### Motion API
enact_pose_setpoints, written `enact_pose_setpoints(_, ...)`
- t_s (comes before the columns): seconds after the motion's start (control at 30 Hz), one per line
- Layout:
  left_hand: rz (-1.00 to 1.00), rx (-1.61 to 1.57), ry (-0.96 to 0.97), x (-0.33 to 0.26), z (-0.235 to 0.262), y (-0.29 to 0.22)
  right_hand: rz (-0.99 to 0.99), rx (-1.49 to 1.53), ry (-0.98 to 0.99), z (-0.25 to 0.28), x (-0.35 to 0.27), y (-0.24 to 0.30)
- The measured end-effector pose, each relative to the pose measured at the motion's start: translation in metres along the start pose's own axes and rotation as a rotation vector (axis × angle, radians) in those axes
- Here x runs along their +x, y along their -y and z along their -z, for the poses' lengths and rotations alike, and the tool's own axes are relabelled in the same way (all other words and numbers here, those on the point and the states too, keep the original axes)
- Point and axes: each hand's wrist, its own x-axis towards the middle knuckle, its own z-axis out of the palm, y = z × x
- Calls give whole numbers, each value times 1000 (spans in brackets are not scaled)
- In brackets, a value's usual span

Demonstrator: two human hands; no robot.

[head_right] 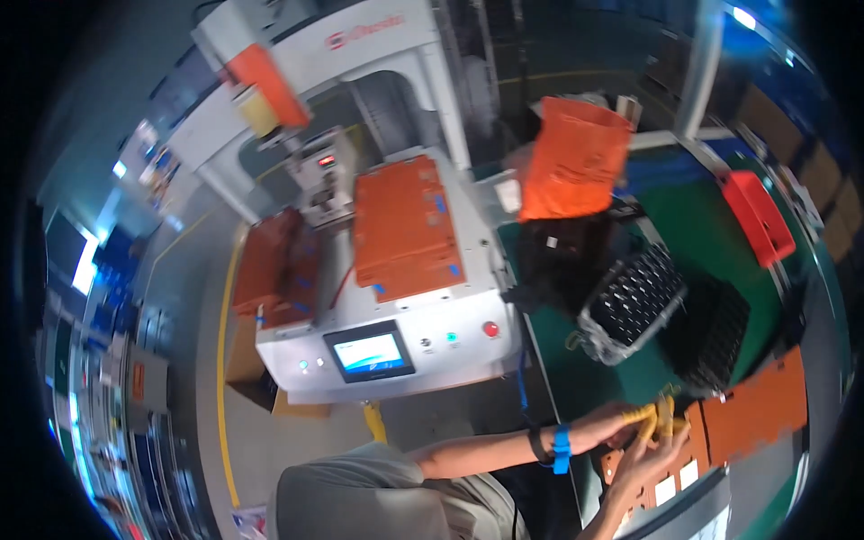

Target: Assembling electronic components into orange plastic fixtures on a production line.

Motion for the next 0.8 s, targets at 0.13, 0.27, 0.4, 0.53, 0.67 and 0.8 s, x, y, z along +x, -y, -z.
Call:
enact_pose_setpoints(0.13, -27, -26, -106, 7, 1, 10, 283, -300, -23, 0, -9, -4)
enact_pose_setpoints(0.27, -480, 456, -197, 19, 4, 7, 348, -493, -57, 6, -15, -32)
enact_pose_setpoints(0.4, -539, 757, -259, 1, -24, -18, 122, -202, -34, 21, -17, -72)
enact_pose_setpoints(0.53, -601, 872, -296, 25, -29, -7, -89, -28, 86, 46, -10, -44)
enact_pose_setpoints(0.67, -660, 972, -355, 58, -35, 9, -106, -39, -18, 81, -21, -17)
enact_pose_setpoints(0.8, -649, 1117, -380, 68, -11, 4, -1, -80, -106, 111, -32, 2)
